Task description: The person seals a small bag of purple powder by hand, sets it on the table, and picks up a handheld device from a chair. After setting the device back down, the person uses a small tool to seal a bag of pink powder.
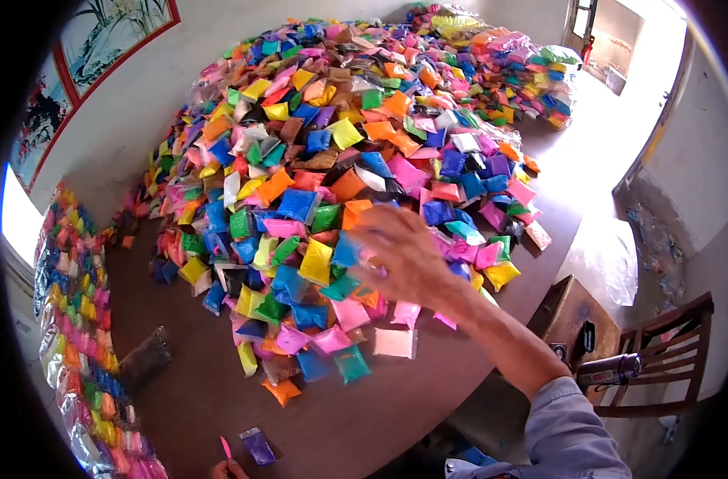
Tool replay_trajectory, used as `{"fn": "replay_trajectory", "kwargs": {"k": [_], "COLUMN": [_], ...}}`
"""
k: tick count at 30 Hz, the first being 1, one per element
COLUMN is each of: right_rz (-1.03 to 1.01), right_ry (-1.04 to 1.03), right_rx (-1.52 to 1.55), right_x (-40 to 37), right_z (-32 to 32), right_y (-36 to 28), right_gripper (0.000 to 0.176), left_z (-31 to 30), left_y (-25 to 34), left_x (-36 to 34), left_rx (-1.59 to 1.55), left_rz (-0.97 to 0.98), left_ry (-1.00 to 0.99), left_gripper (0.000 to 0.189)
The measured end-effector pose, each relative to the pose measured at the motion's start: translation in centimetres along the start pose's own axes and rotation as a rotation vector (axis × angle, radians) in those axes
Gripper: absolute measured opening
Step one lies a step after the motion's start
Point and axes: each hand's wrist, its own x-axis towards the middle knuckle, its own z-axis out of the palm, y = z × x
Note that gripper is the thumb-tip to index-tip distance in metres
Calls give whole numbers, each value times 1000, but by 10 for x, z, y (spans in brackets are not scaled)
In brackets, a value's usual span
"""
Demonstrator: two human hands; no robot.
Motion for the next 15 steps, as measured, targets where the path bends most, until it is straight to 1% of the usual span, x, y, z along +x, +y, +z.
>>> {"fn": "replay_trajectory", "kwargs": {"k": [1, 2, 4, 5, 6, 8, 9, 10, 11, 13, 14, 15], "right_rz": [-109, -115, -176, -176, -181, -113, -105, -93, -22, 61, 63, 47], "right_ry": [-18, -16, -379, -386, -386, -400, -342, -247, -218, -109, -102, 19], "right_rx": [18, 23, -49, -52, -53, -73, -132, -126, -222, -252, -381, -339], "right_x": [4, 7, 9, 8, 9, 17, 19, 23, 32, 37, 47, 43], "right_z": [10, 21, 40, 53, 58, 63, 60, 59, 45, 41, 18, 17], "right_y": [-16, -28, -47, -47, -41, -26, -13, 12, 27, 80, 82, 109], "right_gripper": [51, 51, 63, 67, 67, 63, 61, 54, 43, 36, 32, 32], "left_z": [1, 3, 3, 2, 3, 1, -4, -3, -2, -3, -6, -8], "left_y": [-6, -14, -20, -19, -18, -12, -11, -12, -14, -13, -8, -6], "left_x": [-1, -4, -6, -6, -7, -7, -6, -8, -9, -12, -10, -8], "left_rx": [4, 24, 45, 57, 69, 72, 74, 74, 58, 45, 58, 69], "left_rz": [-1, 28, 55, 40, 24, 1, -13, -18, -28, -49, -71, -89], "left_ry": [6, 32, 60, 48, 36, 12, -24, -23, -15, -9, -41, -72], "left_gripper": [41, 41, 41, 42, 43, 41, 40, 40, 38, 36, 35, 34]}}
